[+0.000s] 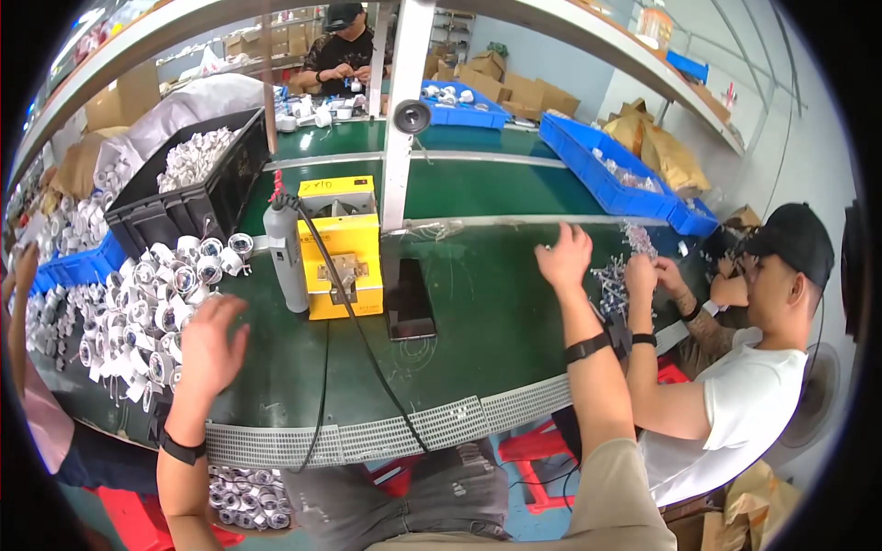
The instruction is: The person assembles electronic components by inserting a circuit board with wires into a white plastic housing and securing it with a power screwdriver. They repeat this process for multiple units, placing each completed assembly on the green workbench.
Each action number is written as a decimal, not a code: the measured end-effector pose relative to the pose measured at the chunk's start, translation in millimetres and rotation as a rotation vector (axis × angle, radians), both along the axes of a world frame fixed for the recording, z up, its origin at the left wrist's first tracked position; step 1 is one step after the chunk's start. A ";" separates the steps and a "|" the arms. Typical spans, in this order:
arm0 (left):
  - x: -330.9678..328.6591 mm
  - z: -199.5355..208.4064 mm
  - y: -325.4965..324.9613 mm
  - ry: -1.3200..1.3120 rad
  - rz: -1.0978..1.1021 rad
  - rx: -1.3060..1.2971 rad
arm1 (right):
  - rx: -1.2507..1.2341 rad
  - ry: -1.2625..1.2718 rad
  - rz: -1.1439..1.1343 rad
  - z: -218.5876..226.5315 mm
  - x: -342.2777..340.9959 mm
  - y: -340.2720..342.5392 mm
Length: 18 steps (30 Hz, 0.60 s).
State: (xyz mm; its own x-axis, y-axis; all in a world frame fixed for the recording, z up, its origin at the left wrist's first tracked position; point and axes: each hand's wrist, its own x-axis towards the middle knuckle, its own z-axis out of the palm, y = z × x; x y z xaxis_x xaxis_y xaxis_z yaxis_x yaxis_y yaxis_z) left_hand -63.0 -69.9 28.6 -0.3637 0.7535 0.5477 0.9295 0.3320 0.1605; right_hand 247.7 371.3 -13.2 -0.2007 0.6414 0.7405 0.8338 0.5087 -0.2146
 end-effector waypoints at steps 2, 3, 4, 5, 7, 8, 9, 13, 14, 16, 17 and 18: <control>17.6 -1.2 5.4 -0.139 -0.208 -0.061 | -0.261 -0.172 -0.158 -20.3 40.3 41.4; 23.2 -5.0 8.2 -0.116 -0.308 -0.070 | -0.483 -0.234 -0.120 -24.0 50.9 53.2; 30.3 -5.4 8.3 -0.166 -0.324 -0.149 | -0.485 -0.198 -0.107 -25.8 46.1 48.9; 33.6 -7.0 11.8 -0.184 -0.388 -0.205 | -0.490 -0.165 -0.102 -23.7 45.8 40.4; 39.8 -13.3 19.6 -0.258 -0.501 -0.229 | -0.458 -0.165 -0.014 -14.9 32.9 17.1; 44.0 -15.3 27.0 -0.265 -0.497 -0.220 | -0.433 -0.155 0.050 -8.7 28.1 -0.1; 48.2 -17.1 33.3 -0.309 -0.543 -0.212 | -0.348 -0.055 0.138 -5.7 13.1 -24.7; 61.4 -16.8 56.1 -0.449 -0.691 -0.057 | -0.146 0.239 0.484 1.2 -39.3 -130.2; 65.4 -19.1 61.4 -0.459 -0.664 -0.053 | -0.148 0.261 0.569 7.4 -53.3 -158.3; 73.7 -24.8 71.8 -0.798 -0.716 0.107 | -0.092 0.258 0.786 17.8 -72.4 -198.6; 74.9 -30.5 76.3 -0.883 -0.791 0.148 | -0.054 0.215 0.880 22.0 -81.7 -212.5; 81.5 -36.0 85.2 -1.079 -0.876 0.260 | -0.067 0.203 0.921 24.7 -90.5 -223.5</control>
